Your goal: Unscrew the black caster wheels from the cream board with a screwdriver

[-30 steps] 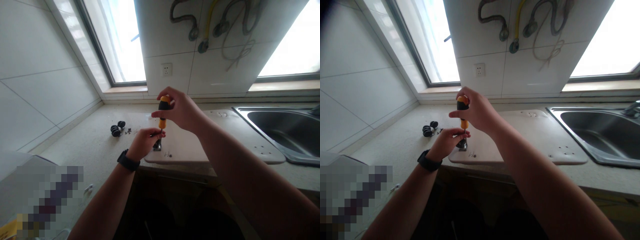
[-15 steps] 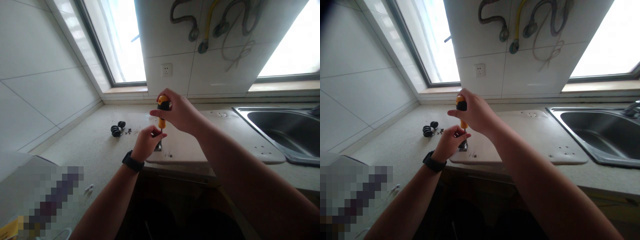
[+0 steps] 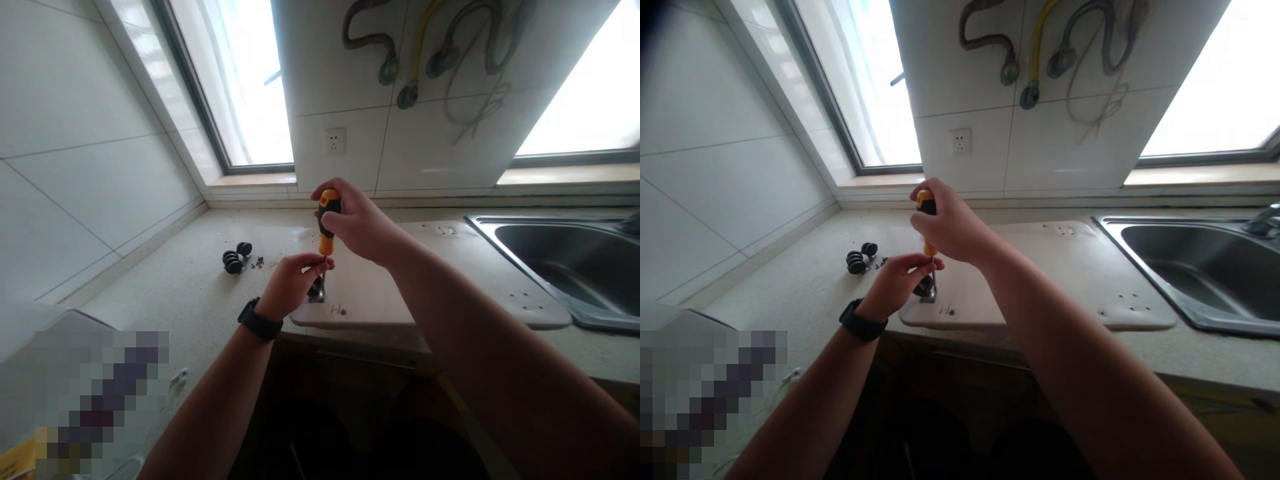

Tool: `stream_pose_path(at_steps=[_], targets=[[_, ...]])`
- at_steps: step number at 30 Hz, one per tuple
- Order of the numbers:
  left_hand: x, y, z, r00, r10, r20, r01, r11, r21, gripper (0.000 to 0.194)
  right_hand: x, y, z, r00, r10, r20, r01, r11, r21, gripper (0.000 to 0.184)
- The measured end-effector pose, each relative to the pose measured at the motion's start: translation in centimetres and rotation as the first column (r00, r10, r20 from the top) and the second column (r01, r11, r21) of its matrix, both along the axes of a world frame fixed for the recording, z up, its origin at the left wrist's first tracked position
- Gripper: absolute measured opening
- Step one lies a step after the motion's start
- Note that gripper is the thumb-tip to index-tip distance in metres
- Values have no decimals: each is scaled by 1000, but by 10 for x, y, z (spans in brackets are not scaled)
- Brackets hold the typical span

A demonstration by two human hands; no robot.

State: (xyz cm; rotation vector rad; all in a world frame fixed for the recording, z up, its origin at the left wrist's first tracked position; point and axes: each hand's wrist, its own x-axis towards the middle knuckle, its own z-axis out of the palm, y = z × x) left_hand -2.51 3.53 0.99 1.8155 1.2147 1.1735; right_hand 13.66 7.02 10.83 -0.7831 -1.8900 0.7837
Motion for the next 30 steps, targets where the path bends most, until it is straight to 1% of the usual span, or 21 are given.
stream_pose_path(at_steps=[2, 3, 6, 9, 12, 15, 17, 18, 20, 23, 25, 27, 29, 30], targets=[[2, 0, 0, 999, 51, 5, -50, 999, -3, 14, -1, -1, 0, 998, -50, 48, 48, 998, 36, 23], [4, -1, 0, 996, 87, -4, -87, 996, -3, 12, 0, -1, 0, 995, -78, 66, 75, 996, 51, 26], [7, -2, 0, 983, 181, -22, -181, 983, 10, 11, 0, -3, 0, 983, -154, 96, 149, 987, 60, 45], [9, -1, -2, 980, 198, 25, -199, 979, 35, 13, 0, -4, -1, 975, -213, 61, 208, 975, 82, 56], [11, 1, -7, 979, 188, 75, -192, 980, 45, 19, 0, -6, 0, 974, -226, 28, 222, 969, 106, 52], [12, 3, -10, 977, 203, 69, -207, 977, 52, 25, 0, -11, 5, 968, -239, 81, 225, 963, 150, 33], [13, 2, -10, 975, 212, 65, -215, 975, 51, 28, 0, -14, 8, 949, -291, 121, 262, 942, 208, 24], [14, 2, -11, 975, 213, 69, -217, 975, 48, 29, -1, -16, 9, 937, -320, 139, 283, 930, 234, 24], [14, 2, -11, 974, 212, 81, -216, 975, 46, 34, -1, -17, 11, 918, -356, 173, 309, 919, 246, 32], [12, 2, -10, 971, 234, 46, -237, 969, 71, 39, 1, -13, 10, 933, -330, 144, 305, 936, 174, 48], [8, 4, -8, 979, 203, 7, -202, 974, 104, 36, 4, -9, 8, 958, -276, 78, 267, 958, 110, 56], [2, 4, -5, 995, 96, -32, -92, 988, 122, 32, 6, -6, 8, 975, -218, 49, 214, 974, 76, 54], [-3, 4, -2, 998, -23, -62, 29, 995, 91, 29, 8, -5, 8, 980, -187, 75, 180, 980, 83, 50], [-5, 3, -1, 996, -65, -63, 69, 996, 60, 27, 9, -5, 9, 981, -173, 91, 164, 982, 92, 49]])
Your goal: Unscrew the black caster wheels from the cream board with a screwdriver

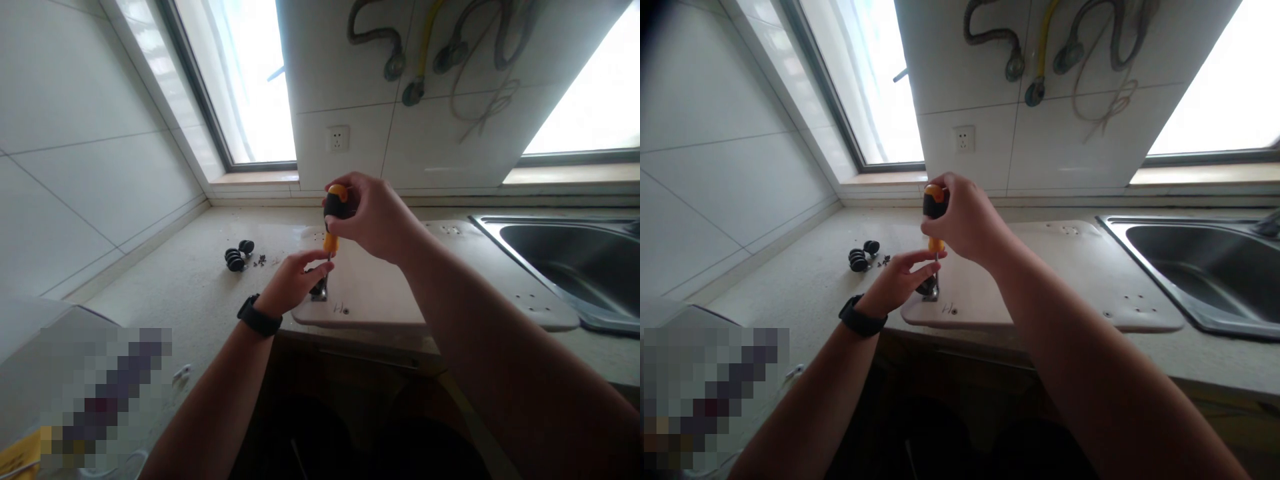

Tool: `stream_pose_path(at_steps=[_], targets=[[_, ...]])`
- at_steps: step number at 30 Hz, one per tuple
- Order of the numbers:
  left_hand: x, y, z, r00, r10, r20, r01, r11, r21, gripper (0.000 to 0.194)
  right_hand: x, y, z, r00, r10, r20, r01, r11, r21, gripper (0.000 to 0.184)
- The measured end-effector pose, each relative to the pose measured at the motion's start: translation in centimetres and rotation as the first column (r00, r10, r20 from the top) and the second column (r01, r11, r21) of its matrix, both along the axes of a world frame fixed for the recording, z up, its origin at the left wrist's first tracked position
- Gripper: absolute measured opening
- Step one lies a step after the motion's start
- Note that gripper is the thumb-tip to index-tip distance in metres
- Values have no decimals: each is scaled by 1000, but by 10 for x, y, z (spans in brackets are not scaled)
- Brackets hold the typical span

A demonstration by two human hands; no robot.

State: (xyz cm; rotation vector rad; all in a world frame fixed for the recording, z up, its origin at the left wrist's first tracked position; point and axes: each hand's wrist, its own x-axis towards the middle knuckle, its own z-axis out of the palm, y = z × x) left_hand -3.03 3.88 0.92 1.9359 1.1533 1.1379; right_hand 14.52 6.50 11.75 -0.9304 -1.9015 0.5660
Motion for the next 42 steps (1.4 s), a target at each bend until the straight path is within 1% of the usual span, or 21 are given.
stream_pose_path(at_steps=[3, 5, 6, 9, 12, 15, 18, 21, 23, 26, 28, 31, 33, 35, 38, 42], targets=[[-2, -1, 1, 997, -44, 70, 50, 995, -85, 26, -1, -3, 2, 997, 74, 9, -74, 997, -20, 55], [-1, -2, 1, 992, -29, 126, 43, 994, -105, 24, -3, -5, 1, 994, 106, -2, -106, 993, -43, 57], [0, -2, 1, 991, -8, 132, 22, 994, -109, 21, -4, -5, 0, 994, 109, -3, -109, 993, -50, 56], [3, -2, 1, 993, 75, 86, -66, 993, -99, 13, -7, -6, -3, 994, 109, -3, -109, 992, -70, 50], [5, -2, 1, 986, 153, 60, -148, 986, -80, 11, -8, -6, -3, 995, 99, 6, -98, 990, -100, 50], [7, -2, 0, 976, 210, 65, -206, 977, -61, 11, -7, -8, -2, 998, 56, 29, -54, 995, -85, 46], [8, -3, -1, 972, 228, 62, -228, 974, -9, 13, -7, -9, -2, 999, -10, 52, 12, 999, -38, 40], [10, -3, -3, 965, 258, 51, -260, 965, 36, 17, -6, -8, -4, 997, -62, 42, 62, 998, 3, 42], [11, -3, -5, 960, 274, 59, -276, 961, 24, 20, -6, -8, -6, 999, -49, 12, 49, 999, -9, 45], [13, -1, -8, 955, 285, 86, -286, 958, 3, 27, -5, -8, -6, 999, 31, -37, -32, 999, -28, 44], [12, 0, -8, 962, 263, 79, -266, 963, 39, 28, -4, -8, -7, 995, 94, -40, -95, 995, -14, 44], [9, 0, -3, 987, 156, 32, -158, 984, 86, 19, -4, -7, -8, 985, 166, -57, -167, 986, -11, 47], [6, -2, 1, 997, 74, 6, -75, 996, 54, 18, -4, -6, -8, 979, 183, -89, -186, 982, -31, 45], [4, -4, 4, 1000, 18, 13, -18, 1000, -12, 19, -5, -5, -9, 977, 177, -117, -185, 981, -53, 41], [3, -5, 5, 998, 8, 59, -4, 997, -73, 19, -6, -4, -8, 982, 154, -112, -162, 985, -67, 41], [4, -3, 2, 997, 65, 50, -62, 996, -59, 13, -4, -8, -5, 994, 108, -19, -109, 991, -75, 45]])
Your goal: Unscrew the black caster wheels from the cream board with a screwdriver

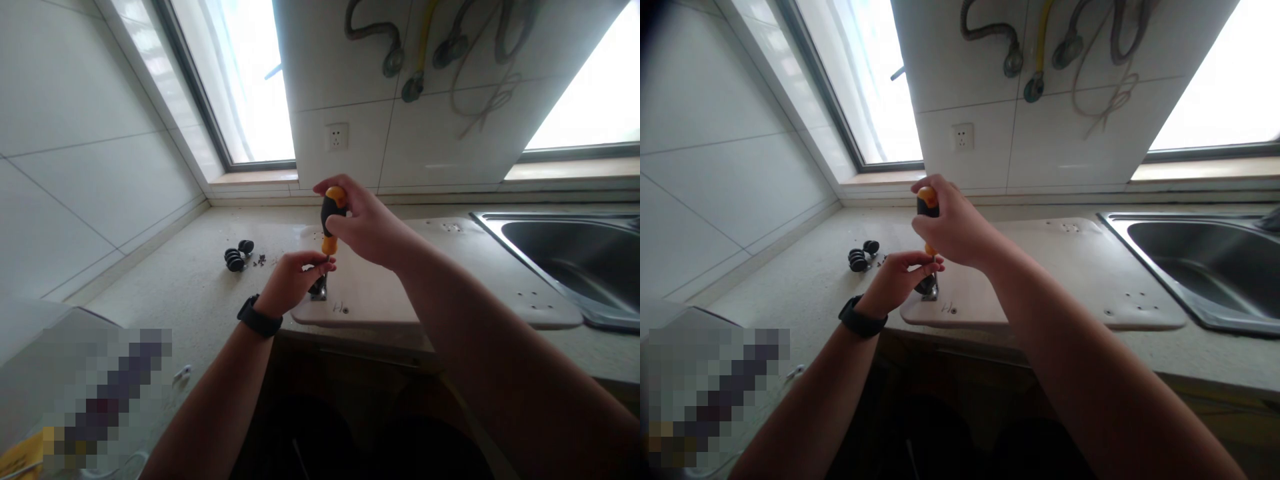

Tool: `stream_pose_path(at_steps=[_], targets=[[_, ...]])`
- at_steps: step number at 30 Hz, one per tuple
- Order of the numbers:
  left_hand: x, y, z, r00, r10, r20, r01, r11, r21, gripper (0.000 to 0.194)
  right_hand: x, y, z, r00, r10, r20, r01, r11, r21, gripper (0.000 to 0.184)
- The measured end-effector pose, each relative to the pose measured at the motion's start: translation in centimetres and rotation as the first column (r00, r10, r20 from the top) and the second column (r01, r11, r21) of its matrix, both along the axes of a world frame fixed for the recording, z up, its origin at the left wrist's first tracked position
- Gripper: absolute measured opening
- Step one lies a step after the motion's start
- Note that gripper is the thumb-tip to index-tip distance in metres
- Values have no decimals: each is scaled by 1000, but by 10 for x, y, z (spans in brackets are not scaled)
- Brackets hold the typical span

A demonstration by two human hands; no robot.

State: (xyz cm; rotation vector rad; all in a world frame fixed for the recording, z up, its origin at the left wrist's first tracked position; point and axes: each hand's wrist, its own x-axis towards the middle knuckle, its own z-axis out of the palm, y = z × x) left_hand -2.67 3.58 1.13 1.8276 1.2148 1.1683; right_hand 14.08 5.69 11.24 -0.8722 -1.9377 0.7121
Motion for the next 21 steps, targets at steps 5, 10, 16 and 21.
stream_pose_path(at_steps=[5, 10, 16, 21], targets=[[2, 1, -2, 996, 71, -51, -68, 996, 56, 11, 2, -2, -2, 998, -50, 31, 50, 999, 1, 44], [6, -1, -2, 992, 119, -42, -117, 992, 44, 16, 2, 1, -4, 996, -94, 2, 94, 996, 9, 41], [10, -1, -3, 988, 156, 3, -156, 986, 57, 22, 3, -1, -2, 994, -112, -19, 112, 994, 6, 45], [13, -1, -5, 987, 155, 38, -157, 985, 65, 30, 1, -5, -1, 985, -158, 63, 156, 987, 44, 41]])
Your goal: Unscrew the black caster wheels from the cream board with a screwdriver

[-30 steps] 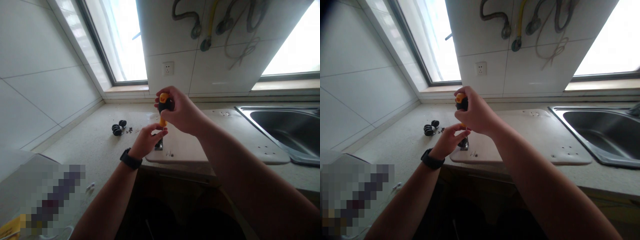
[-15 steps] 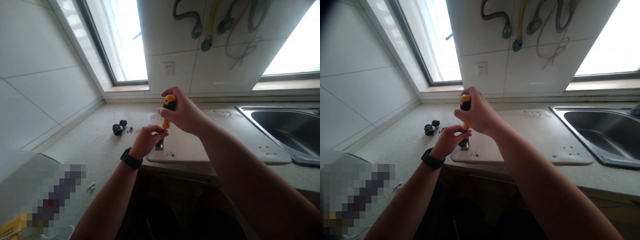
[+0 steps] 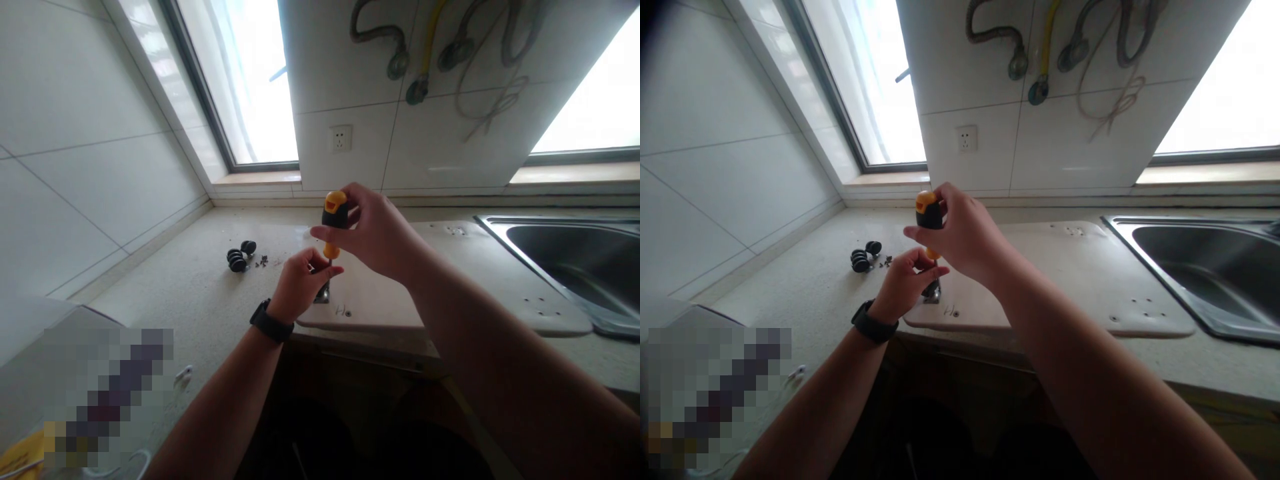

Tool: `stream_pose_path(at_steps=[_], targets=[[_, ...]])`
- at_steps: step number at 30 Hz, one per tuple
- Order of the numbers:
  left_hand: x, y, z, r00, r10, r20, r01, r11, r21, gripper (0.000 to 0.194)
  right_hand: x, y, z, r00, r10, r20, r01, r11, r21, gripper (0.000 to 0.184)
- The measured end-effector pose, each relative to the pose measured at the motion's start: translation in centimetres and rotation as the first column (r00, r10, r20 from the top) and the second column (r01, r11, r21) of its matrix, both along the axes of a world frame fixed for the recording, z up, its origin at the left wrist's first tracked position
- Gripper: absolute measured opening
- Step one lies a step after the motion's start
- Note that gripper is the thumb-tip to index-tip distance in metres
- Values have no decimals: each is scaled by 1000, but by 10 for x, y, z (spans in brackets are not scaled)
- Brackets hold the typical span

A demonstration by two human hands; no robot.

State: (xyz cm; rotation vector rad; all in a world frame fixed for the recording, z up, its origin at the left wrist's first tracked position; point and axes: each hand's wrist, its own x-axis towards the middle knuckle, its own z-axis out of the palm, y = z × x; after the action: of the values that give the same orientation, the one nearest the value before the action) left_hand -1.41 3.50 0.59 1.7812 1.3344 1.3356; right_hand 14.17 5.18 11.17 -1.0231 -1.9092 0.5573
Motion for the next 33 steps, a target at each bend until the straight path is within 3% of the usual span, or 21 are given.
stream_pose_path(at_steps=[5, 9, 11, 15, 19, 24, 33], targets=[[-4, 0, 3, 995, 10, -100, -5, 998, 56, 25, 0, 4, 0, 1000, 1, -20, -1, 1000, 12, 41], [-13, 1, 6, 973, -189, -135, 187, 982, -25, 19, 2, 8, -3, 995, 82, -57, -82, 997, 7, 44], [-15, 1, 6, 967, -222, -121, 216, 974, -64, 20, 3, 9, -5, 993, 100, -61, -100, 995, -5, 48], [-15, 1, 5, 973, -191, -126, 185, 981, -59, 18, 0, 9, -7, 994, 82, -68, -86, 995, -52, 52], [-12, 1, 2, 985, -146, -92, 142, 988, -57, 15, -1, 8, -4, 1000, 9, -24, -10, 1000, -17, 44], [-8, 1, 0, 990, -90, -110, 89, 996, -13, 17, 0, 11, -4, 999, 9, -48, -9, 1000, 6, 42], [-7, -1, 5, 991, -126, -53, 126, 992, 5, 24, 6, 9, 4, 986, -16, -166, 31, 996, 89, 30]])
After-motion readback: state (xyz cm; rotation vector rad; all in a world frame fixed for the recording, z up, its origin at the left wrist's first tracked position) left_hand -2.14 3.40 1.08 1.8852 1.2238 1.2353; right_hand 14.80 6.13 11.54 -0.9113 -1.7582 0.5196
